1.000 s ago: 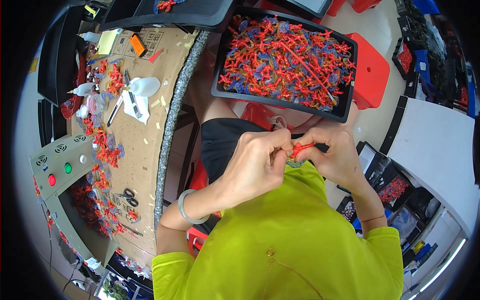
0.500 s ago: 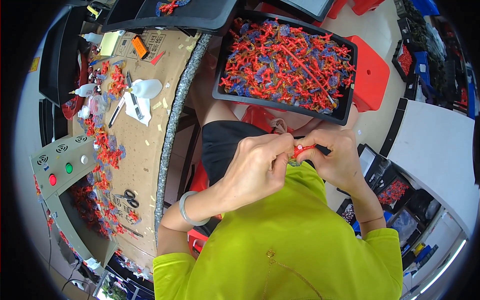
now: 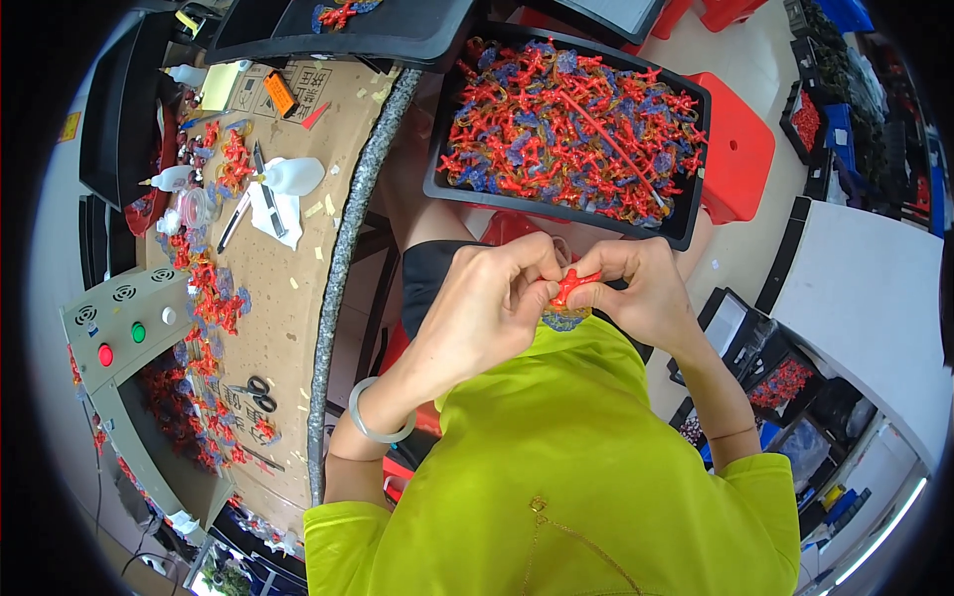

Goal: The person assembles small plastic toy figurines by gluing components together with a glue bottle and applying finishing touches with a brush.

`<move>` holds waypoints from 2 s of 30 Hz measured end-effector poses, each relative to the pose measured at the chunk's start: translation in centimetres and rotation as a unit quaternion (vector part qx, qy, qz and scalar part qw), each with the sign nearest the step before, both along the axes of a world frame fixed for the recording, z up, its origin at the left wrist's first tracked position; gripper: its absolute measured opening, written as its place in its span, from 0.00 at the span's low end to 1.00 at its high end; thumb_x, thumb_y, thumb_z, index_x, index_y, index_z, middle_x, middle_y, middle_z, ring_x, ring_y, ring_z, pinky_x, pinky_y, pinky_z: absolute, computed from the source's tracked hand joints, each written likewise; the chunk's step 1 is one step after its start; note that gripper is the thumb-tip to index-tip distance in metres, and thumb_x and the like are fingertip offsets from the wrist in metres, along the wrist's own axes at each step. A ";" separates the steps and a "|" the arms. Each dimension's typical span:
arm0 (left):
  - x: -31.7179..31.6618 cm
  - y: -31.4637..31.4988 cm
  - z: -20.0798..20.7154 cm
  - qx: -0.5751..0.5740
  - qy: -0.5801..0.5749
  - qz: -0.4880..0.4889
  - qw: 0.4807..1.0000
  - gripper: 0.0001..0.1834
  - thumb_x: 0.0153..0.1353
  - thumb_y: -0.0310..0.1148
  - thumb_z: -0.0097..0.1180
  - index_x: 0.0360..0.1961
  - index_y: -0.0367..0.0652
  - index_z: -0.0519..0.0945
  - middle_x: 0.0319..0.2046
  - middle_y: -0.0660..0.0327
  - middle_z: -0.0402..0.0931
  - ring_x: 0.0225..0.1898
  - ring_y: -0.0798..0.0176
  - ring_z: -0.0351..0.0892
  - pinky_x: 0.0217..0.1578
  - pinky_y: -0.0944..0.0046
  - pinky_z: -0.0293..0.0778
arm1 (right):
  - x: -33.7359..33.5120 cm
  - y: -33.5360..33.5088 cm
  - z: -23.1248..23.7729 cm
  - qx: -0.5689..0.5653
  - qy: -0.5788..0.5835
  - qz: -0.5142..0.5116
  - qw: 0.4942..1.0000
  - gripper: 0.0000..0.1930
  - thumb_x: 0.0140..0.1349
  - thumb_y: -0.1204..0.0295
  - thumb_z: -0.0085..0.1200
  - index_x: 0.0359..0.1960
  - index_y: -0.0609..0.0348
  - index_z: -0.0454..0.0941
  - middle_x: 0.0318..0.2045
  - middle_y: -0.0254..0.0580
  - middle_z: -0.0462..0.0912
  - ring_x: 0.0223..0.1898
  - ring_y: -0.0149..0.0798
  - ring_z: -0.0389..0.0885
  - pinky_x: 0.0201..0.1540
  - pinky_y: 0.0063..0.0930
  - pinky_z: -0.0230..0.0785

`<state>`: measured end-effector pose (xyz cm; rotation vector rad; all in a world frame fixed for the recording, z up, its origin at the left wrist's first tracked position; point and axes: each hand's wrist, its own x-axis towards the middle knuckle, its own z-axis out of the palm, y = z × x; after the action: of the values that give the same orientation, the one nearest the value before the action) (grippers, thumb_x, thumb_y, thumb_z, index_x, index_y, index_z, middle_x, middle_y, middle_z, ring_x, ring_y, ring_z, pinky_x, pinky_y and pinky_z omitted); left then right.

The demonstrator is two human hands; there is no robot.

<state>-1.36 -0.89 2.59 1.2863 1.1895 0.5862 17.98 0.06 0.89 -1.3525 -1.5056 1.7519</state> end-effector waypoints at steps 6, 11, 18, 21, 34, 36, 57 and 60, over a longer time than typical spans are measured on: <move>-1.0 0.5 0.8 -0.050 -0.046 0.056 0.996 0.14 0.72 0.35 0.40 0.42 0.33 0.72 0.19 0.62 0.73 0.16 0.76 0.69 0.15 0.76 0.62 | -0.7 0.3 -0.5 -0.098 0.092 -0.013 0.991 0.05 0.53 0.81 0.62 0.31 0.72 0.81 0.27 0.44 0.85 0.30 0.26 0.81 0.34 0.20 0.73; -2.5 0.2 -1.6 -0.134 -0.123 0.066 0.981 0.24 0.73 0.47 0.33 0.49 0.33 0.66 0.26 0.55 0.77 0.20 0.68 0.76 0.19 0.75 0.68 | -0.8 0.4 -0.7 -0.101 0.120 -0.037 0.987 0.06 0.55 0.80 0.62 0.34 0.72 0.81 0.29 0.43 0.85 0.31 0.27 0.82 0.36 0.20 0.73; -2.1 -1.7 -6.0 -0.357 -0.440 0.036 0.824 0.24 0.73 0.43 0.36 0.55 0.30 0.65 0.46 0.42 0.75 0.46 0.46 0.81 0.45 0.61 0.78 | -0.8 0.7 -1.8 -0.050 0.187 -0.072 0.978 0.09 0.55 0.81 0.61 0.37 0.72 0.81 0.36 0.44 0.83 0.38 0.30 0.81 0.43 0.22 0.74; -1.1 -1.8 -5.5 -0.359 -0.523 0.033 0.773 0.25 0.72 0.42 0.40 0.58 0.30 0.65 0.49 0.41 0.75 0.49 0.45 0.78 0.49 0.60 0.77 | -0.4 1.2 -2.4 0.017 0.204 -0.025 0.978 0.10 0.54 0.81 0.62 0.39 0.70 0.81 0.42 0.46 0.81 0.43 0.33 0.80 0.46 0.24 0.74; 0.5 -1.9 -4.9 -0.192 -0.435 0.131 0.870 0.23 0.60 0.25 0.59 0.54 0.32 0.68 0.48 0.50 0.75 0.48 0.58 0.79 0.50 0.64 0.76 | 1.0 1.6 -1.6 0.155 0.090 -0.094 0.979 0.15 0.56 0.78 0.61 0.46 0.66 0.81 0.49 0.46 0.77 0.48 0.34 0.76 0.48 0.25 0.70; 1.0 -1.9 -5.0 -0.119 -0.391 0.196 0.891 0.23 0.56 0.25 0.63 0.51 0.34 0.69 0.47 0.54 0.75 0.46 0.62 0.80 0.50 0.62 0.76 | 1.5 1.1 -1.8 0.188 0.077 -0.126 0.971 0.13 0.57 0.79 0.60 0.45 0.65 0.82 0.46 0.45 0.79 0.47 0.34 0.76 0.49 0.25 0.68; 1.8 -1.4 -4.1 -0.083 -0.328 0.255 0.906 0.23 0.49 0.16 0.66 0.44 0.34 0.68 0.43 0.57 0.74 0.44 0.70 0.77 0.49 0.69 0.76 | -0.3 1.3 -1.9 0.245 0.032 -0.161 0.955 0.08 0.54 0.82 0.61 0.36 0.65 0.84 0.34 0.43 0.82 0.38 0.34 0.79 0.41 0.24 0.70; 1.9 -1.5 -4.2 -0.078 -0.317 0.260 0.909 0.23 0.48 0.16 0.67 0.43 0.35 0.69 0.41 0.58 0.74 0.43 0.71 0.77 0.47 0.70 0.76 | -0.4 1.2 -1.7 0.216 0.040 -0.167 0.961 0.08 0.54 0.82 0.60 0.37 0.66 0.84 0.34 0.43 0.82 0.38 0.33 0.79 0.40 0.23 0.71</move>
<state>0.51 -2.38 -1.56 0.5463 0.9833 1.1697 17.55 1.25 -0.77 -1.2068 -1.4110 1.1710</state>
